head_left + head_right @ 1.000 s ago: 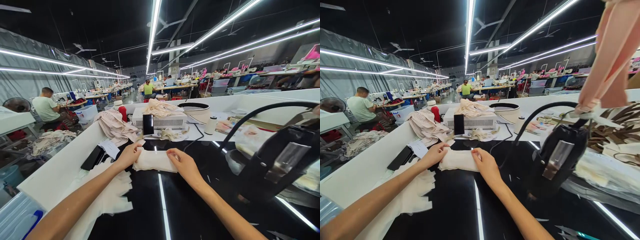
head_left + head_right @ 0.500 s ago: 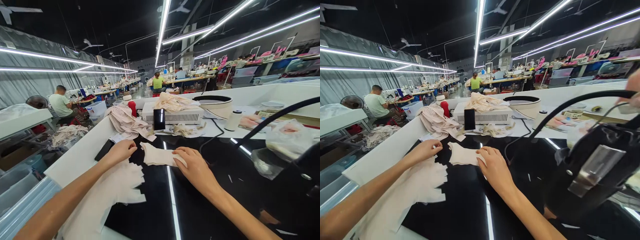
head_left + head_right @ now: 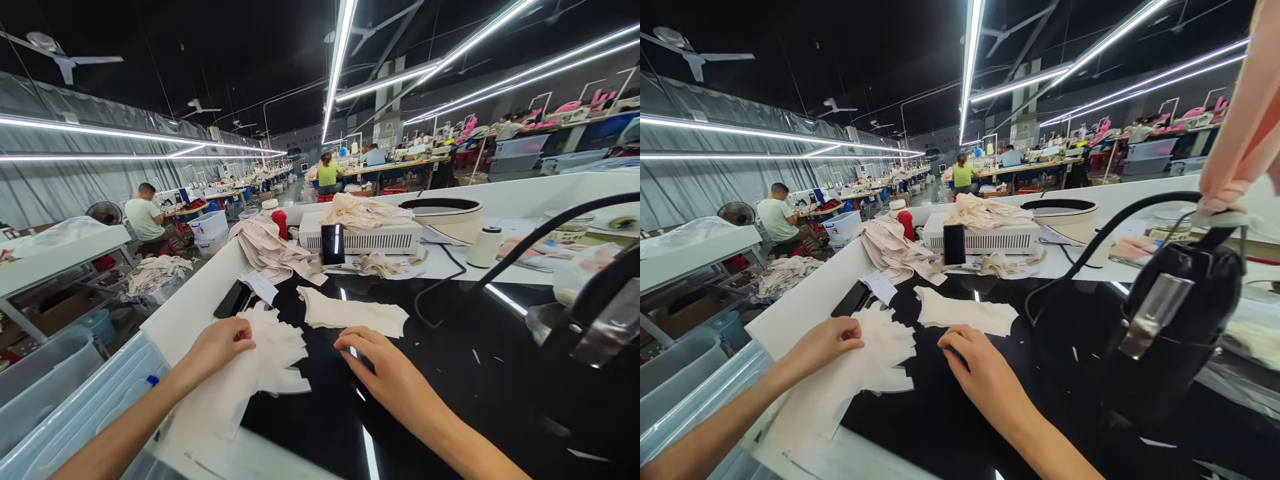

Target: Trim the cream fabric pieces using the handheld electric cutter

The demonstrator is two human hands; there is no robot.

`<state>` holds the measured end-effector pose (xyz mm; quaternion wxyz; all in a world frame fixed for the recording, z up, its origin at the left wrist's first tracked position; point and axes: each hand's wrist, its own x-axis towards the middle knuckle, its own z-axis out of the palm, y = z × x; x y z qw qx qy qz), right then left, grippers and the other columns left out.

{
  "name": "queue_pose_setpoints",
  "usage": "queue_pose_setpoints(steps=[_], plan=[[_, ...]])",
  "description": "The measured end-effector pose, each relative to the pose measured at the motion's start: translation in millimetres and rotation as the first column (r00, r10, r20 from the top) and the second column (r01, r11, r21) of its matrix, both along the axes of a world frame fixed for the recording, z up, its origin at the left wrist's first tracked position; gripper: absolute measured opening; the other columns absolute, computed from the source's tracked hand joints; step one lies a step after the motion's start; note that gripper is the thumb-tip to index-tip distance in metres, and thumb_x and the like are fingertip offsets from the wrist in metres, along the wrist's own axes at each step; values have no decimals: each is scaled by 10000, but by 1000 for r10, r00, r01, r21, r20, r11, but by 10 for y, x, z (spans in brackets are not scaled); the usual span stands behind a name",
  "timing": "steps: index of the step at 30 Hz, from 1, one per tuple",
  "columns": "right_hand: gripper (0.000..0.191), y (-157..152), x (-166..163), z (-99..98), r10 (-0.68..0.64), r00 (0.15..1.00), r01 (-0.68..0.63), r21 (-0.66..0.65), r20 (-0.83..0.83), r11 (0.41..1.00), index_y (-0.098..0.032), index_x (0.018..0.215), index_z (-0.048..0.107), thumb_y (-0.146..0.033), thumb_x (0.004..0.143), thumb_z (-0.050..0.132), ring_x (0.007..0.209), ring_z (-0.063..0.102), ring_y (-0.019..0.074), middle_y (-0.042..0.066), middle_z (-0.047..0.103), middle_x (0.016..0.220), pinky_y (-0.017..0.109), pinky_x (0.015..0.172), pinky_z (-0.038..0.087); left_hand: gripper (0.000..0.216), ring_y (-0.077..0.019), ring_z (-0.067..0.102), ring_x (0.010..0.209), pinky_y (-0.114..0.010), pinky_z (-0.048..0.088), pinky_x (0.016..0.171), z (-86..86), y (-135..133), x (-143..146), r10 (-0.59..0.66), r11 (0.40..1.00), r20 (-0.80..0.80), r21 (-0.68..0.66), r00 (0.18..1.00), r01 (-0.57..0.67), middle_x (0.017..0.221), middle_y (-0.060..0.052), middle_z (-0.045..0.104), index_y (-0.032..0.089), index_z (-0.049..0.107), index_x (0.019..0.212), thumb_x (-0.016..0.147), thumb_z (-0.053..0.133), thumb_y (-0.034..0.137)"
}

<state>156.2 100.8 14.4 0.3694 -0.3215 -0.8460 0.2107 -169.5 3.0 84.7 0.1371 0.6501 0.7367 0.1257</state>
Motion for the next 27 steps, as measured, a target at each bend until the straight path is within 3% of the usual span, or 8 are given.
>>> queue_pose_setpoints(steps=[6,10,14,17,19,22,24,27], plan=[[219,-142,44,43,40,999,-39,-39,20,998,-307,974,805,-280,1052,602,948,853,283,56,859,1066,428,860,711,244,-265,659,901,-336,411,789,20,-70,-46,-9,997,21,82,1000,7,925,-30,722,241,578,799,1006,645,351],[206,-213,-12,35,73,997,-76,-78,-33,994,-315,964,820,-294,1046,633,902,847,273,40,863,1006,410,856,712,290,-251,620,891,-330,441,792,94,-115,-70,-53,991,104,124,993,40,921,-25,696,241,582,831,1022,593,459],[222,-308,-152,72,65,986,-105,-265,-154,958,-303,1145,863,-422,987,764,997,836,297,70,884,1086,434,900,703,393,-208,544,795,-301,427,739,202,-145,74,-142,987,239,104,961,121,815,8,601,235,599,870,997,556,605],[719,-419,-241,182,74,959,-193,-441,-273,877,-286,1469,781,-575,831,942,1290,775,357,124,851,1334,517,1107,641,443,-177,468,759,-289,387,723,253,-162,302,-241,970,446,84,862,228,801,28,534,230,583,883,974,598,663],[896,-510,-268,273,150,929,-314,-512,-337,799,-271,1479,778,-682,717,1011,1356,727,371,123,820,1386,548,1212,561,469,-170,445,768,-285,375,729,257,-161,469,-292,948,575,70,764,311,816,34,514,229,568,891,965,651,685],[718,-640,-258,353,302,858,-511,-640,-416,574,-218,1097,890,-762,650,1030,1090,733,291,48,820,1085,447,1109,574,541,-163,419,754,-277,357,702,211,-120,684,-310,926,664,49,680,374,814,45,484,235,543,914,983,663,758],[637,-701,-222,341,290,848,-529,-717,-443,454,-192,875,863,-731,604,1067,871,640,196,0,742,886,351,950,562,599,-157,381,721,-274,313,654,148,-63,792,-304,926,675,43,672,375,789,58,448,243,522,915,991,643,825],[632,-748,-139,264,194,870,-491,-765,-453,416,-191,811,826,-684,536,1110,788,534,147,-24,689,822,293,808,492,678,-154,361,710,-275,290,630,20,44,910,-312,926,667,54,677,374,777,58,438,245,505,888,970,622,907]])
